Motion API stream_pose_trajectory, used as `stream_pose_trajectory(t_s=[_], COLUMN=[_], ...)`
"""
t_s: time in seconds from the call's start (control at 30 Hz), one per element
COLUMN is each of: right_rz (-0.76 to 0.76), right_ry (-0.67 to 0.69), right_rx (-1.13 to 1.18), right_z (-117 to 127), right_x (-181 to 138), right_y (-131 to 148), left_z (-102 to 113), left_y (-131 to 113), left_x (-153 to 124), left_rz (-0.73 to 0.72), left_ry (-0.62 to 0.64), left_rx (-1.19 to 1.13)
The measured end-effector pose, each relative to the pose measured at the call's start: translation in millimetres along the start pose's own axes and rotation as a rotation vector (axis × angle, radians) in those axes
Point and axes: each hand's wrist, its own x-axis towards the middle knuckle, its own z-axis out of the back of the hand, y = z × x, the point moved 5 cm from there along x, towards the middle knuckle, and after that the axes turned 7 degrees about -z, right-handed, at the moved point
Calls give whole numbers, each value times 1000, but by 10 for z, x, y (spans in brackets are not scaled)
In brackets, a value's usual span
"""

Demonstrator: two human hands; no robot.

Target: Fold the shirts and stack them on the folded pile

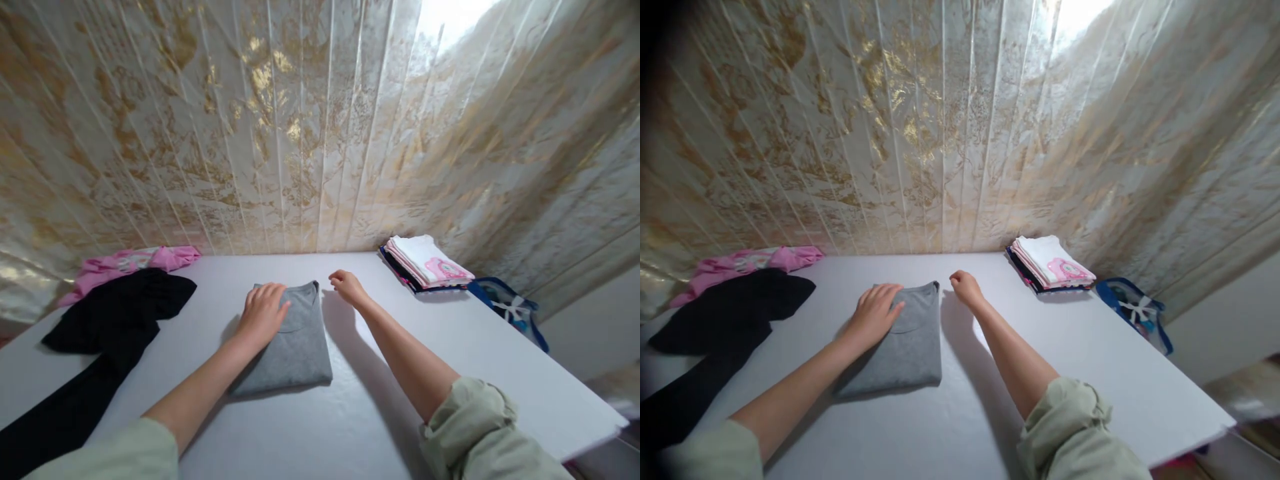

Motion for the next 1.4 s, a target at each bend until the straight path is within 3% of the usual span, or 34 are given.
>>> stream_pose_trajectory(t_s=[0.17, 0.33, 0.6, 0.77, 0.93, 1.1, 1.4], right_rz=[-62, -57, 86, 19, 7, 0, 4], right_ry=[25, 9, 77, 64, 65, 80, 33], right_rx=[17, 41, 274, 490, 555, 423, -160], right_z=[-301, -389, -541, -638, -668, -584, -350], right_x=[-169, -274, -251, -202, -208, -251, -443], right_y=[-87, -34, 102, 52, 20, 61, 184], left_z=[-331, -610, -592, -613, -671, -697, -771], left_y=[-219, -119, -5, -17, -27, 12, -29], left_x=[594, 903, 975, 964, 979, 1020, 935], left_rz=[70, 176, 179, 137, 92, 78, 25], left_ry=[48, 77, 147, 137, 170, 170, 107], left_rx=[-67, -122, -406, -496, -509, -429, -143])
